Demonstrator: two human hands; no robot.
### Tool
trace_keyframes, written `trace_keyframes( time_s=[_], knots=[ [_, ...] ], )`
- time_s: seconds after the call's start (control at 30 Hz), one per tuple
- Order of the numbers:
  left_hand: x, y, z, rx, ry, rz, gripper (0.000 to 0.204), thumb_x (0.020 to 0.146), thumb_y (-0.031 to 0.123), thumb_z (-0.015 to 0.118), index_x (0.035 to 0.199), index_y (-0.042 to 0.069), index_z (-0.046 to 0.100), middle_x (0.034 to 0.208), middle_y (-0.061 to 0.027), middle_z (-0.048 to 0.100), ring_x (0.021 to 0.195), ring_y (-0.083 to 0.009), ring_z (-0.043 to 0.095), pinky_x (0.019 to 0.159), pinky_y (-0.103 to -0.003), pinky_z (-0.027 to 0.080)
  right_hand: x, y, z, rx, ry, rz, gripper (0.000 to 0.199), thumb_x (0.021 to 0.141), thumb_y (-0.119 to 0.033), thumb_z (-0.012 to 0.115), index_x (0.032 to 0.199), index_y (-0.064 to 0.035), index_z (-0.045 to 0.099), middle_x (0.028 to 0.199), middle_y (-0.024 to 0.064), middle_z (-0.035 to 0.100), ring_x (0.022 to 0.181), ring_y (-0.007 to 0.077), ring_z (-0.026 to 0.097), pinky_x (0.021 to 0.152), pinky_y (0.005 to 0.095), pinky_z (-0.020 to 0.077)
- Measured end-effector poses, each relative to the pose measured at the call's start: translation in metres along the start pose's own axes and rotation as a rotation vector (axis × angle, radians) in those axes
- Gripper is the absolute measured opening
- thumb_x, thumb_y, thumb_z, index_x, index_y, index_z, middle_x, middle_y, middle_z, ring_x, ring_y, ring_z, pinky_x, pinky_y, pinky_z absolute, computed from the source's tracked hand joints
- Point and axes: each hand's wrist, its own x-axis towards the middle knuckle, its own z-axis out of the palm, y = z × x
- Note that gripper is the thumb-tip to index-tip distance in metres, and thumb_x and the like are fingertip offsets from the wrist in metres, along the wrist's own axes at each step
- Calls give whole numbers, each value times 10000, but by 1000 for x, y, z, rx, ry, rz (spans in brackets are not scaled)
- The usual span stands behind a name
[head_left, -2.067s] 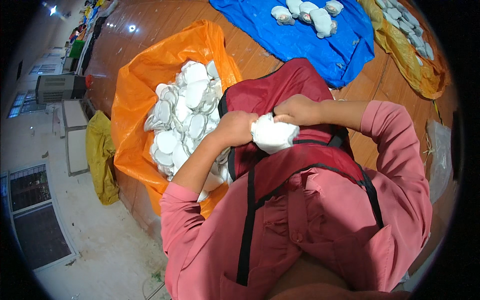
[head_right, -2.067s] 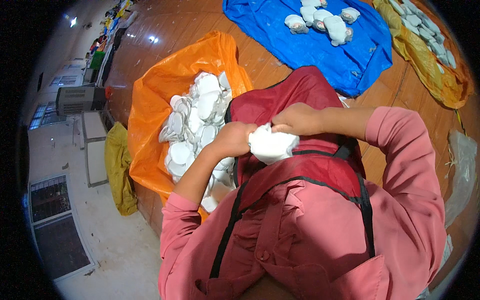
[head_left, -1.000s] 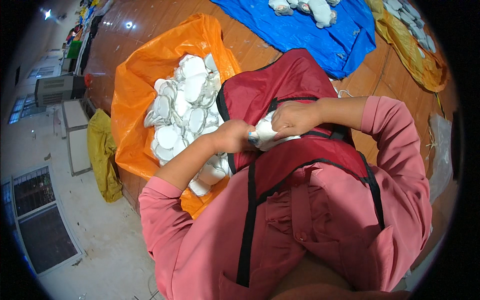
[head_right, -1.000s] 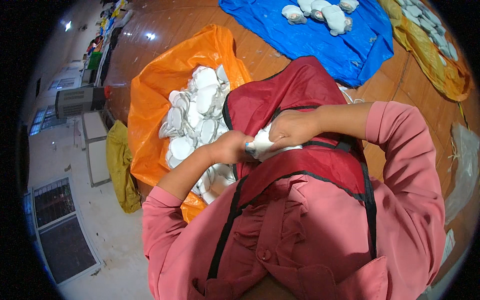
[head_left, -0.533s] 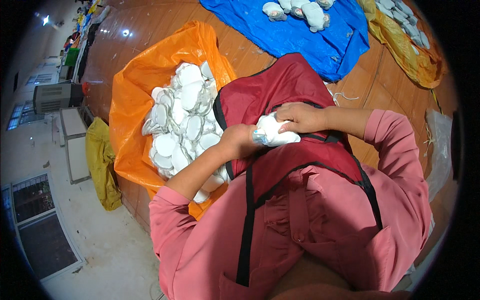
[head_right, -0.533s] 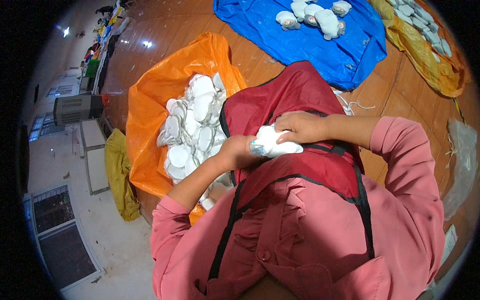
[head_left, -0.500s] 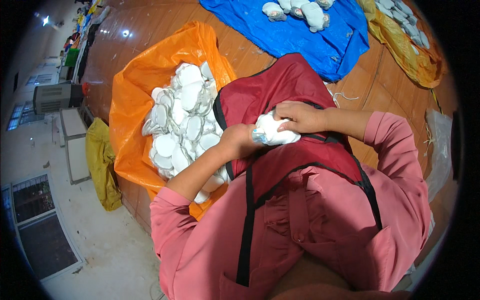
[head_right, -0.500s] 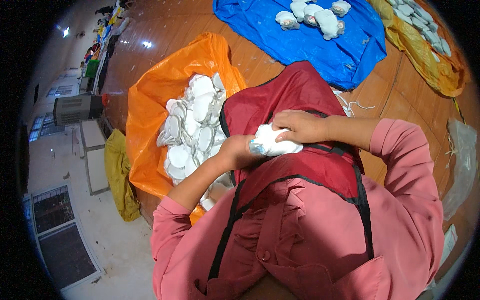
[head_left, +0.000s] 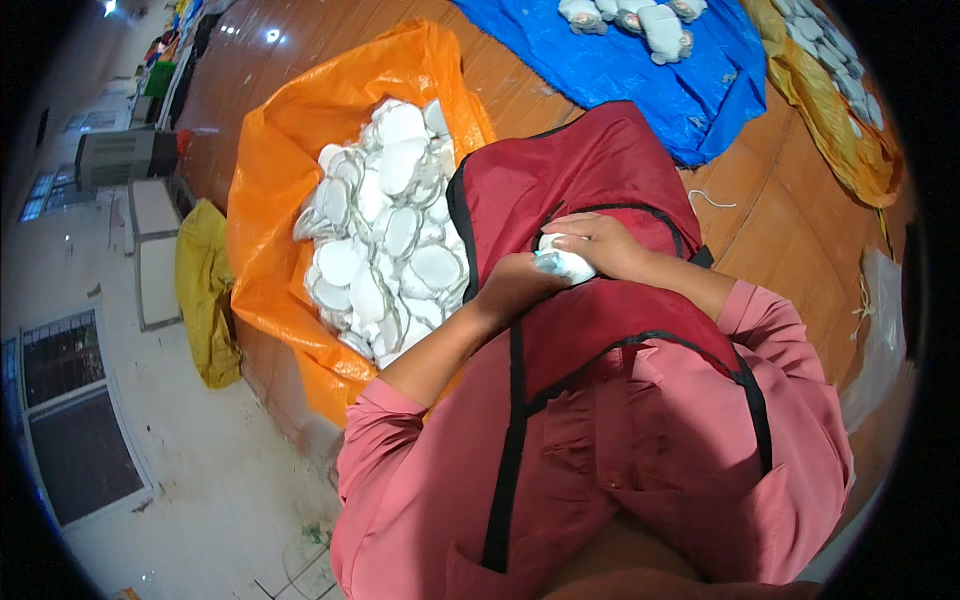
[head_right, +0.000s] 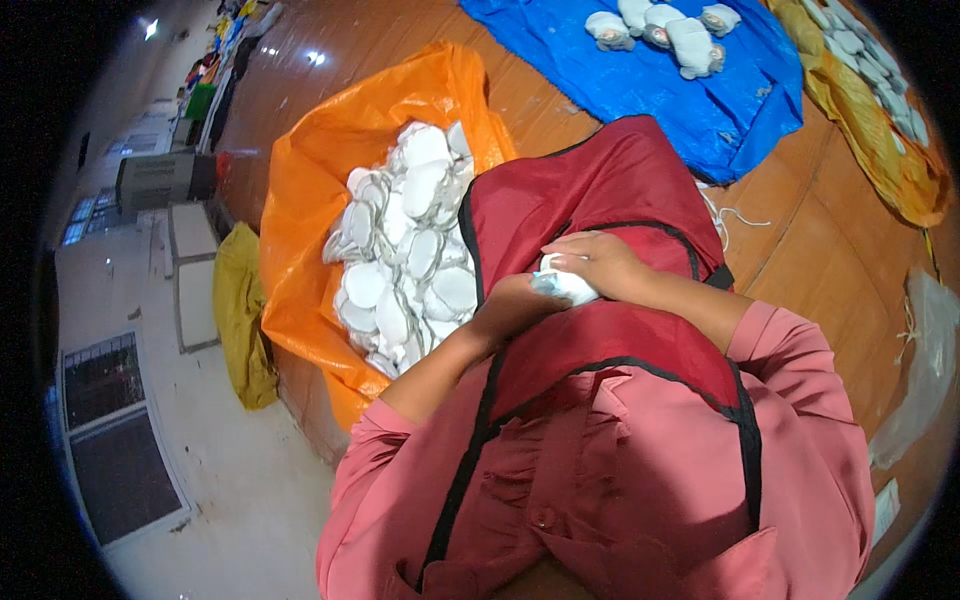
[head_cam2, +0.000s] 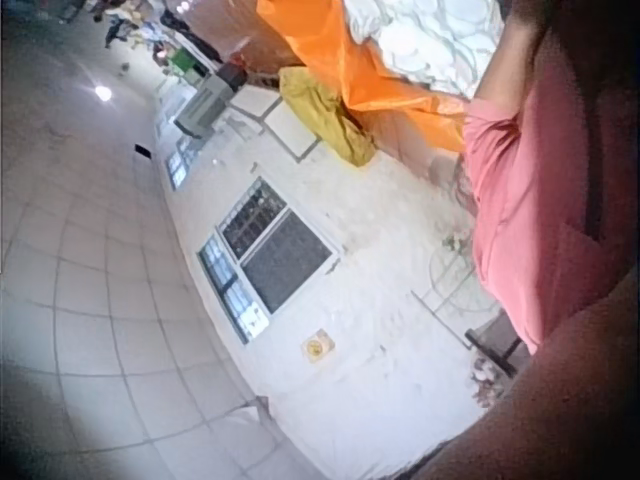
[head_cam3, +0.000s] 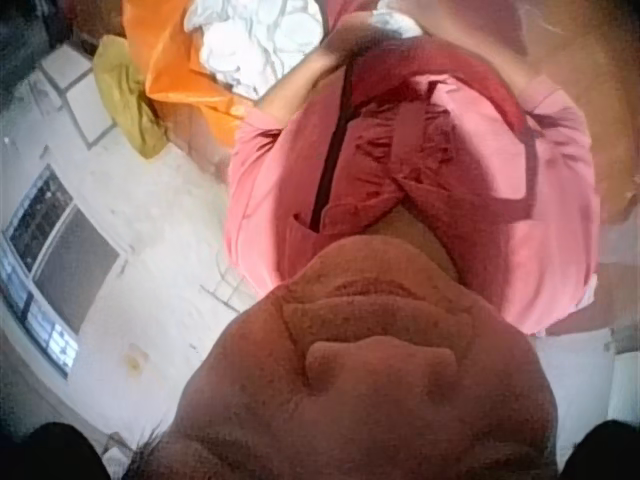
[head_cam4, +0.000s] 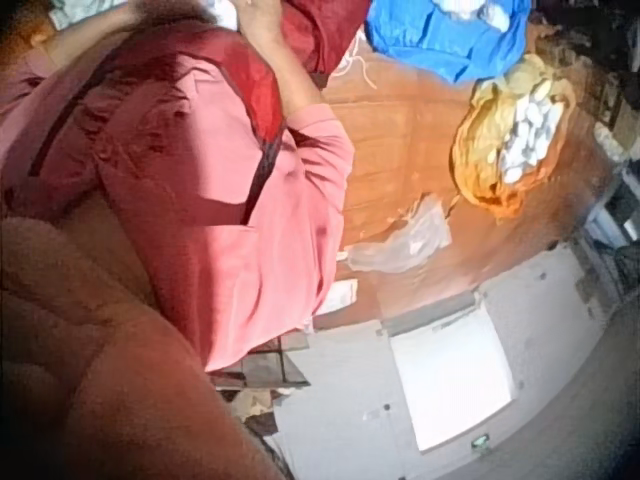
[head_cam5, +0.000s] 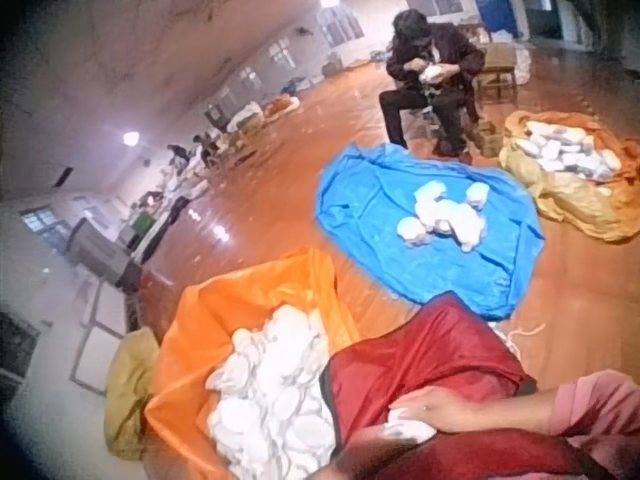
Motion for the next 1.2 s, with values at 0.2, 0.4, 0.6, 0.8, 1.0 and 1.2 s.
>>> trace_keyframes(
  time_s=[0.2,0.4,0.6,0.8,1.0,1.2],
  knots=[
    [-4,-6,5,685,76,9,489,862,554,607,939,77,677,878,-217,669,838,-378,654,693,-463,505,-1,8,-3,-73,-85,-48,284,930,-261,618,1089,-44,710,1042,165,693,984,296,650,870,375,497],
    [-5,-19,3,925,-4,146,454,898,509,584,976,72,680,902,-198,675,850,-370,655,720,-435,497,0,5,-13,20,-223,157,305,926,-299,633,1092,-57,717,1029,171,690,971,286,648,864,359,491],
    [-7,-8,12,529,141,-164,490,924,535,548,989,67,676,861,-179,673,814,-321,664,690,-394,486,-6,15,-8,33,-110,90,267,944,-263,603,1054,-51,724,1000,139,708,949,251,652,866,353,488],
    [-6,-11,15,555,249,-165,521,921,563,543,977,63,676,793,-182,662,762,-316,668,673,-399,483,-11,19,-4,-5,35,-52,228,958,-218,577,968,-43,723,951,114,709,869,225,659,805,333,503],
    [-3,-5,15,721,235,-169,536,891,574,573,998,62,686,825,-207,677,807,-375,672,674,-434,493,-12,13,-3,123,89,42,233,952,-218,591,884,-23,699,800,123,649,744,213,621,692,318,484],
    [0,4,19,976,252,-44,625,856,665,536,910,59,680,734,-191,674,697,-371,675,607,-464,512,-14,15,-2,288,166,199,268,949,-229,609,815,-7,675,746,99,630,706,167,597,654,314,473]
  ],
)
